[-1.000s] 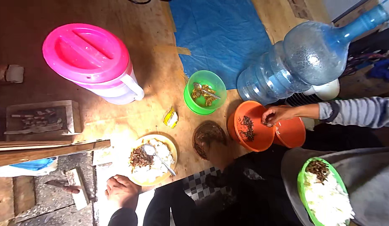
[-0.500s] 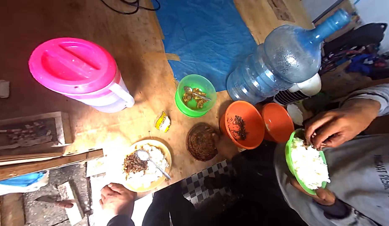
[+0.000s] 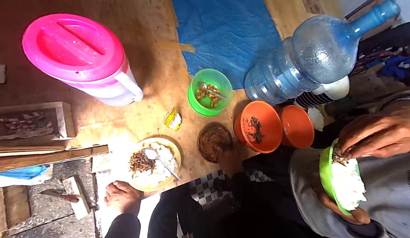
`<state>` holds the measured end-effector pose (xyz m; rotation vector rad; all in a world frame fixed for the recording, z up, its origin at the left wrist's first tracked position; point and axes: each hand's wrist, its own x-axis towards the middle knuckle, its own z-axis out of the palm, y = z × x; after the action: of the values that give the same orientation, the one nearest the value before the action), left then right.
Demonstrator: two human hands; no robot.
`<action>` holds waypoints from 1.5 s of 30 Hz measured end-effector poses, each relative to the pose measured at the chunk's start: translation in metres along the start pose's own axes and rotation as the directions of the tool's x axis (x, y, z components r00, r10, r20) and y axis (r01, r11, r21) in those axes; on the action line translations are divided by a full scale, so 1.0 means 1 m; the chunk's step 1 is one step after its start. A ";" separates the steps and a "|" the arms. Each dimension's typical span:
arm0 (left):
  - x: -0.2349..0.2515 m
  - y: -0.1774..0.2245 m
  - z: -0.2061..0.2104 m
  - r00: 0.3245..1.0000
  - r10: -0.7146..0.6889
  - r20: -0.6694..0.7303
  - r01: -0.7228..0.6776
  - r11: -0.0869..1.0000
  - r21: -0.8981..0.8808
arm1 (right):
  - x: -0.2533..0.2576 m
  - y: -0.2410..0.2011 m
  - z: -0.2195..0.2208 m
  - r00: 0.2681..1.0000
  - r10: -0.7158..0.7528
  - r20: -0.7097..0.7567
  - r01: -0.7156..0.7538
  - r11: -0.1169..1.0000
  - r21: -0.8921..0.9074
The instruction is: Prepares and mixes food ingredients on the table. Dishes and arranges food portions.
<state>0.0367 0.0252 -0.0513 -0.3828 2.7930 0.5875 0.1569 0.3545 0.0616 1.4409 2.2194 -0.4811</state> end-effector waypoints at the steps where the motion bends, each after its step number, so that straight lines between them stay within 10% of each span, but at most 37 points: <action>1: -0.003 -0.001 -0.001 1.000 -0.011 0.011 0.011 1.000 0.012 | 0.001 -0.009 -0.008 0.998 0.022 0.052 -0.018 0.998 -0.066; 10: -0.009 -0.004 -0.009 0.998 -0.030 0.055 0.029 0.999 0.030 | 0.021 0.010 -0.053 0.969 -0.076 0.234 0.113 0.982 -0.150; 15: -0.006 0.000 -0.006 1.000 0.015 0.010 -0.014 1.000 -0.018 | -0.036 0.035 0.002 0.940 -0.340 -0.035 0.301 0.873 -0.385; 30: -0.002 0.004 -0.009 0.999 0.003 0.041 -0.004 1.000 0.013 | 0.032 -0.005 -0.077 0.958 -0.069 0.277 0.067 0.998 0.017; 37: 0.001 0.004 -0.005 1.000 0.005 0.015 -0.005 1.000 0.000 | -0.006 -0.012 0.001 0.999 -0.038 0.028 0.042 0.986 -0.162; 45: -0.001 -0.002 -0.004 0.999 -0.011 0.034 0.011 1.000 0.018 | 0.005 -0.014 -0.057 0.942 -0.015 0.336 0.051 0.994 -0.099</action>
<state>0.0373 0.0221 -0.0483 -0.3806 2.7599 0.5613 0.1319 0.3820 0.1078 1.1698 1.9675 -0.5640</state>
